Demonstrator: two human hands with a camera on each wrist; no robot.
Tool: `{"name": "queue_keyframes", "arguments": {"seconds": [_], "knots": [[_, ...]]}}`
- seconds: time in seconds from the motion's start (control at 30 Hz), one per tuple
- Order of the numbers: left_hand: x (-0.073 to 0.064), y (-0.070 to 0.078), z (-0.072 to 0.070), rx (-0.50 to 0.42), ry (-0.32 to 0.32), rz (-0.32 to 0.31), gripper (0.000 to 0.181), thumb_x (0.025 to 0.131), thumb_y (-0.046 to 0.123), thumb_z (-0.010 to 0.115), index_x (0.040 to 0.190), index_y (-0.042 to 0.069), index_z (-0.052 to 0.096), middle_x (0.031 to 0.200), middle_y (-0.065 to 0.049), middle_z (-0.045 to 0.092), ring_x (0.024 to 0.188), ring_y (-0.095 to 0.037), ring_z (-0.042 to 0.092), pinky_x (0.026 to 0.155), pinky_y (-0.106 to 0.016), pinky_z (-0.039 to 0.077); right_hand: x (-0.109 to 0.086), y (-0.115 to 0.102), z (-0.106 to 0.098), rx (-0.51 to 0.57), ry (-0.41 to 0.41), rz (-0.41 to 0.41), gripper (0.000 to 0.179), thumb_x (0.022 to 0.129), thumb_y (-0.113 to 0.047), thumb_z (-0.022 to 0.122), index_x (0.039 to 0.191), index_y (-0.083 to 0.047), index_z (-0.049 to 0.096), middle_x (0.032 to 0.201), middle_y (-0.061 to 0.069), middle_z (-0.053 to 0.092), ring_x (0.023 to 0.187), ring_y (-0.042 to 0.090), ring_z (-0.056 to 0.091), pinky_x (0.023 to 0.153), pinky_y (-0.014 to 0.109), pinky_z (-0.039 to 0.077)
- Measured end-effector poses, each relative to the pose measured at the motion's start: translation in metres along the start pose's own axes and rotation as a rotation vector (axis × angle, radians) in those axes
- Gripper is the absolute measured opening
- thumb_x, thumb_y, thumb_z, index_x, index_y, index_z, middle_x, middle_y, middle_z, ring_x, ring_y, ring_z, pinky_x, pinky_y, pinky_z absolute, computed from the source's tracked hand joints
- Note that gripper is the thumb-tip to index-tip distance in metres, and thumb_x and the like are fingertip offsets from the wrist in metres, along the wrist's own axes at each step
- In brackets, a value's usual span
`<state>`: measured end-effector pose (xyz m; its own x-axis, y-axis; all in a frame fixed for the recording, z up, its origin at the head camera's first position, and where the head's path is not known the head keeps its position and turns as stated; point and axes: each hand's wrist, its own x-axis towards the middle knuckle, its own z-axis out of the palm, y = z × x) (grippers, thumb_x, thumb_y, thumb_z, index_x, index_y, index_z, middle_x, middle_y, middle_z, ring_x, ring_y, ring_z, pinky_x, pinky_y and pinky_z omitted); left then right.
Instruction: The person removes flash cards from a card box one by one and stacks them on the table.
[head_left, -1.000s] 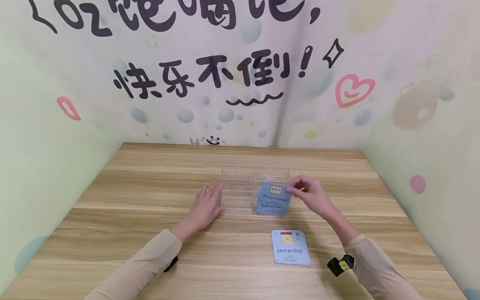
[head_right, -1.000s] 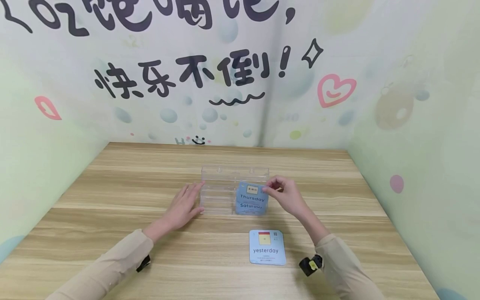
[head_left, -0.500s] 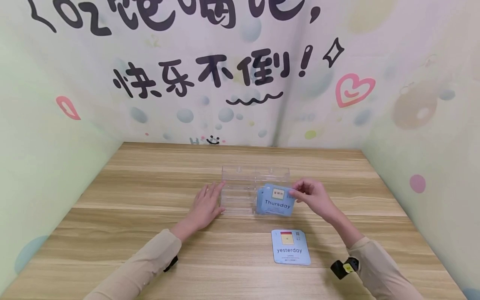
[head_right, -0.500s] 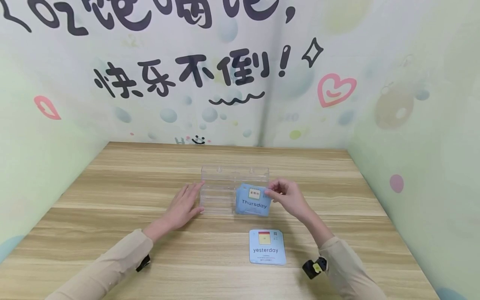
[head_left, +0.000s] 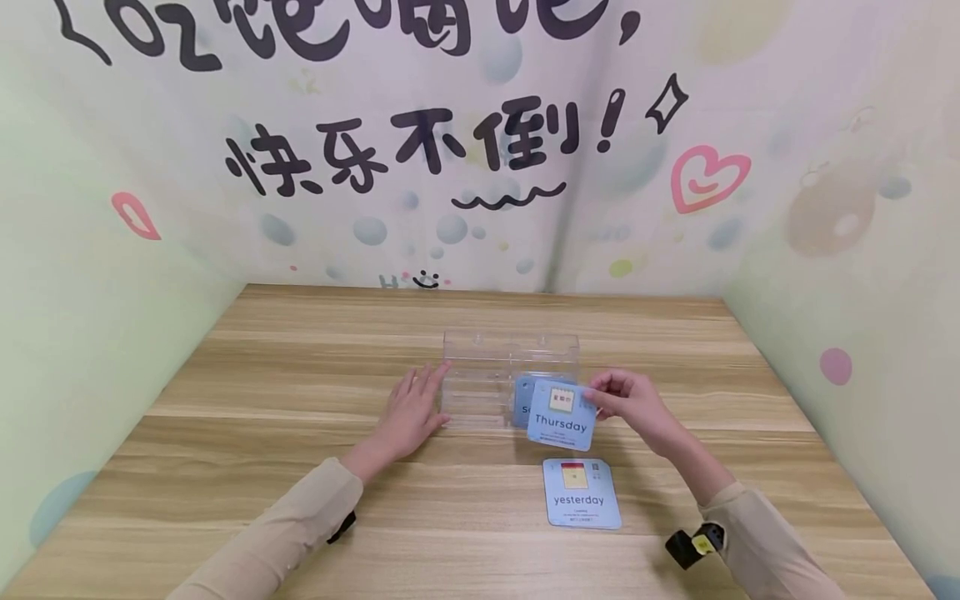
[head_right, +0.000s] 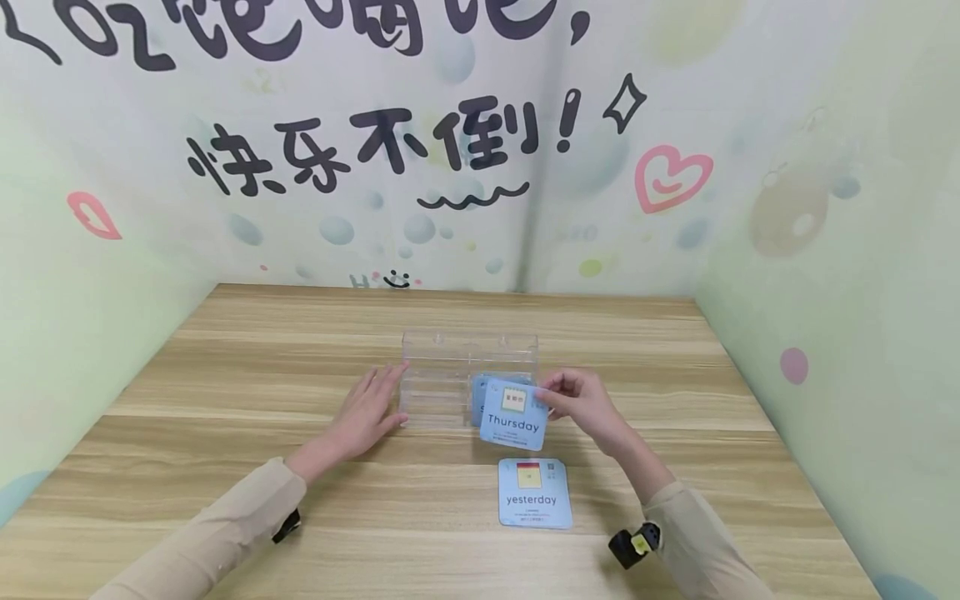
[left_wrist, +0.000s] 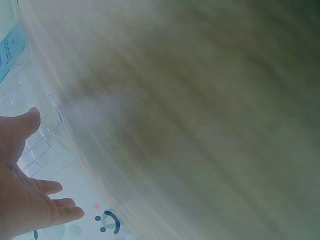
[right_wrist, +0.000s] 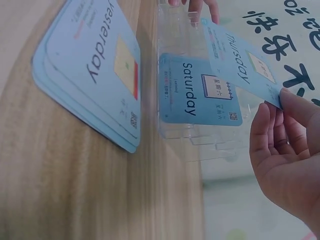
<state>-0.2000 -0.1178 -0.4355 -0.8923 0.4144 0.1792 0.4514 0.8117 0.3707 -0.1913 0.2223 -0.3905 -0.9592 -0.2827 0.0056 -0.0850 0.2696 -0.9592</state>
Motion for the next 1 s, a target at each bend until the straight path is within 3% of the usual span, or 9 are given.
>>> {"name": "queue_keyframes", "arguments": {"seconds": [0.3,0.63,1.0], "knots": [[0.000,0.001,-0.002,-0.004,-0.007,-0.002,0.080,0.086,0.025,0.062,0.146,0.014,0.011,0.141,-0.030,0.026,0.128,-0.050,0.021,0.102,-0.062,0.020,-0.005,0.013,-0.001,0.073,-0.037,0.103,0.020,0.085,-0.010,0.062,0.094,0.007,0.055,0.081,0.005,0.062,0.069,0.014,0.059,0.065,0.034,0.054],[-0.001,0.002,-0.001,-0.015,0.026,0.018,0.079,0.084,0.023,0.065,0.144,0.011,0.015,0.139,-0.031,0.028,0.126,-0.051,0.023,0.101,-0.062,0.021,-0.017,0.025,0.001,0.134,-0.115,0.179,0.018,0.087,-0.012,0.059,0.094,0.004,0.056,0.083,0.005,0.063,0.071,0.013,0.058,0.061,0.025,0.052],[-0.001,0.001,0.000,-0.010,0.030,0.017,0.079,0.084,0.023,0.064,0.145,0.012,0.014,0.140,-0.031,0.027,0.126,-0.052,0.023,0.101,-0.063,0.021,-0.027,0.036,0.000,0.137,-0.158,0.266,0.019,0.087,-0.015,0.060,0.094,0.002,0.055,0.083,0.004,0.063,0.071,0.013,0.058,0.061,0.023,0.050]]}}
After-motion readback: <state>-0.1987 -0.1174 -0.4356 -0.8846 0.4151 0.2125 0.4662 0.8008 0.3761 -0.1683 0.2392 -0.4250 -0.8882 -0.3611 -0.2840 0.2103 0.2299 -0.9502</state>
